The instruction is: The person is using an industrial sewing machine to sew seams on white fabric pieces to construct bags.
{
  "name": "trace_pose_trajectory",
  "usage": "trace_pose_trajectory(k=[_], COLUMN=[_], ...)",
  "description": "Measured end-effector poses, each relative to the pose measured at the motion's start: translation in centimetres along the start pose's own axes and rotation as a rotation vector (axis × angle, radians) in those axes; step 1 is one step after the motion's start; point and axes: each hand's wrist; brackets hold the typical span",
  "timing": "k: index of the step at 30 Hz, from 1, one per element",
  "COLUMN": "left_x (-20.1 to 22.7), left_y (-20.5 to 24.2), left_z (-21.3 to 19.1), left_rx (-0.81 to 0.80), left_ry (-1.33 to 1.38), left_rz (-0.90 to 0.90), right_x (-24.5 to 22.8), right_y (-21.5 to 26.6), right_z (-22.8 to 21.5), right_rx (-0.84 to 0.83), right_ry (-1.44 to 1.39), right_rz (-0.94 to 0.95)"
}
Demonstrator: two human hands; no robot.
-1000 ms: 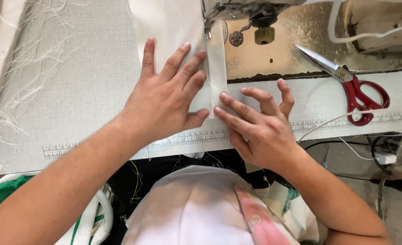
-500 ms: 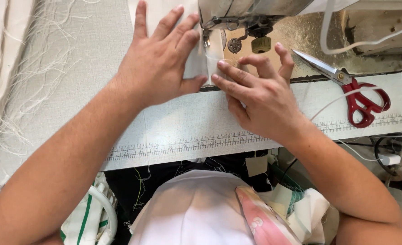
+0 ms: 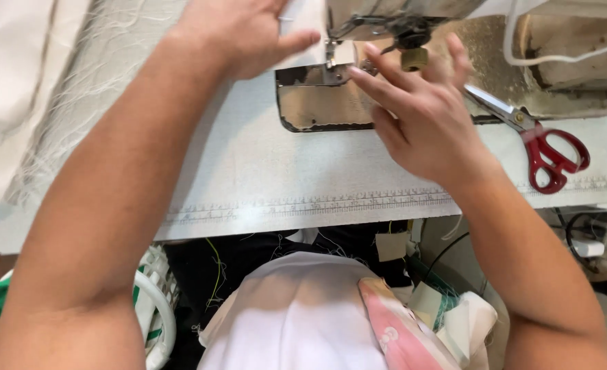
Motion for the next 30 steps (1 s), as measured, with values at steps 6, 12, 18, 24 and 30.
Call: trace_pose_trajectory(k=[6, 12, 18, 24, 30], left_x=[-20.1, -26.5, -13.7, -3.4, 1.1], left_y=[13.4, 17.3, 15.5, 15.8, 15.7], left_z=[-1.7, 0.3, -2.5, 1.4, 10.1], left_rx=[0.089, 0.340, 0.272, 0.232, -0.019], left_ry=[0.291, 0.414, 0.453, 0.172, -0.148], left_rz=[-0.338, -0.410, -0.433, -0.196, -0.195], right_x=[-4.9, -9.0, -11.0, -11.6, -9.5], right_y=[8.0, 8.7, 6.9, 6.0, 7.7], right_z=[-5.8, -4.2, -3.0, -2.7, 0.2], right_rx=[-0.256, -0.436, -0.371, 0.016, 0.043], right_ry=[-0.417, -0.759, -0.694, -0.527, -0.007], right_rz=[0.183, 0.092, -0.039, 0.288, 0.099])
Point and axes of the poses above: each hand's wrist, its own y-axis away from the middle knuckle, its own z-axis out of the palm, x = y × z, and after that the axes turned 5 degrees about y, right-handed
